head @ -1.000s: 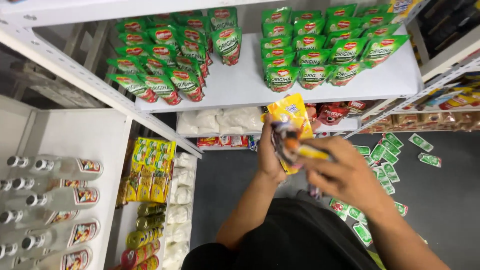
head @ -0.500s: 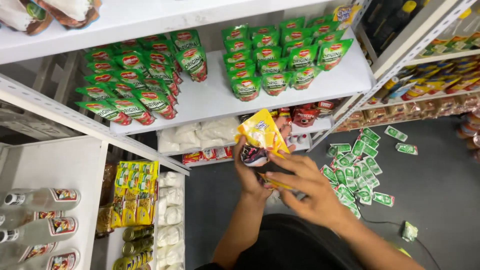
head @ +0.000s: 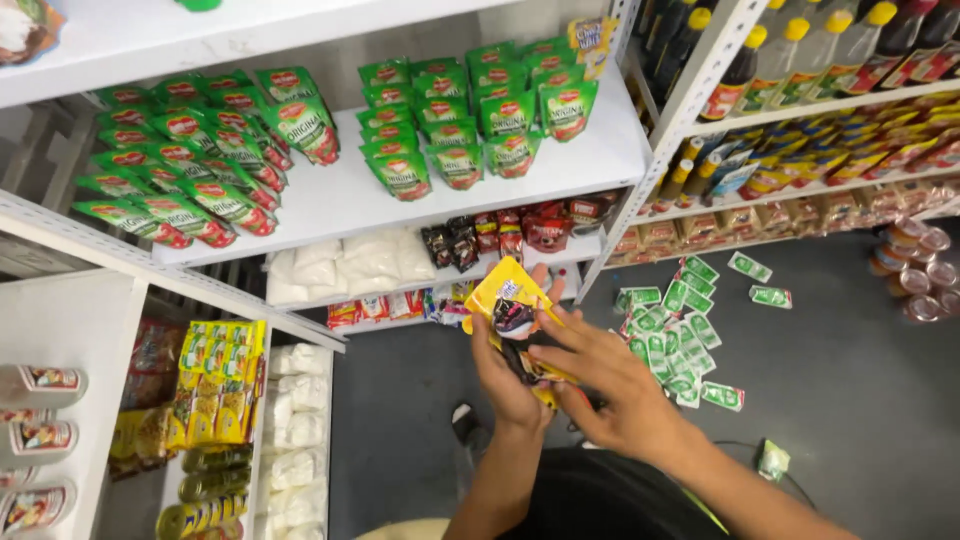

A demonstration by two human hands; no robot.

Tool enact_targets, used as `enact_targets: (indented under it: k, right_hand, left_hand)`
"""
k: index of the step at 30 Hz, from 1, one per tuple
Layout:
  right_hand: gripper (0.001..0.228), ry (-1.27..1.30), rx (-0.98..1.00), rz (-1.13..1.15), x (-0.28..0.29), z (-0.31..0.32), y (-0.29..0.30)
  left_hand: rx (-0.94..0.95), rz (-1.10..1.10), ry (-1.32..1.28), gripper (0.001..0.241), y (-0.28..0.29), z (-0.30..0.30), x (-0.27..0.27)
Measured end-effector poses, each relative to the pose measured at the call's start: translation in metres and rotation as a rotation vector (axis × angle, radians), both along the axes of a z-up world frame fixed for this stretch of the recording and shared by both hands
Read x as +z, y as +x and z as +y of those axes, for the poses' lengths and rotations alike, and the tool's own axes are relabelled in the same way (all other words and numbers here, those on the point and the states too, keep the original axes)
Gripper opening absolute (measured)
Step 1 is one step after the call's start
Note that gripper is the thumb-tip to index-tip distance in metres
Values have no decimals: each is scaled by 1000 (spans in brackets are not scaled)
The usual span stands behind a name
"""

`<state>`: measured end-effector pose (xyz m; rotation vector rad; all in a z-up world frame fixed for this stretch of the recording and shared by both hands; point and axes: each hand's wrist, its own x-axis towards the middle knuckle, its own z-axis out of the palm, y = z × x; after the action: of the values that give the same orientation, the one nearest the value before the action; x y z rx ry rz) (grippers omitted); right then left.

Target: Wiping and organizing food pouches and condiments on grocery store shelves.

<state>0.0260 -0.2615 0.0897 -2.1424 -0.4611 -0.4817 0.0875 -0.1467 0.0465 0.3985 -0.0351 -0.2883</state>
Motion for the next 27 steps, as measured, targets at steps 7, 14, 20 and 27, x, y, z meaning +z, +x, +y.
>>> enact_targets:
  k: [7,14,20,27]
  right_hand:
    - [50,146,194,46,21,-73,-26]
    - [41,141,-134,-64,24,-45,10]
    - [37,-35,45,-101,-13,-13,15]
    - [50,-72,248,18,26,0,13]
  left_hand:
    - [-37,154,-2,75,-33,-23,-7]
    - [38,24,39,63,-54,-64,-85]
    - [300,128,248,55,-15,-36,-31]
    - [15,-46,-126,73,14,24,-13]
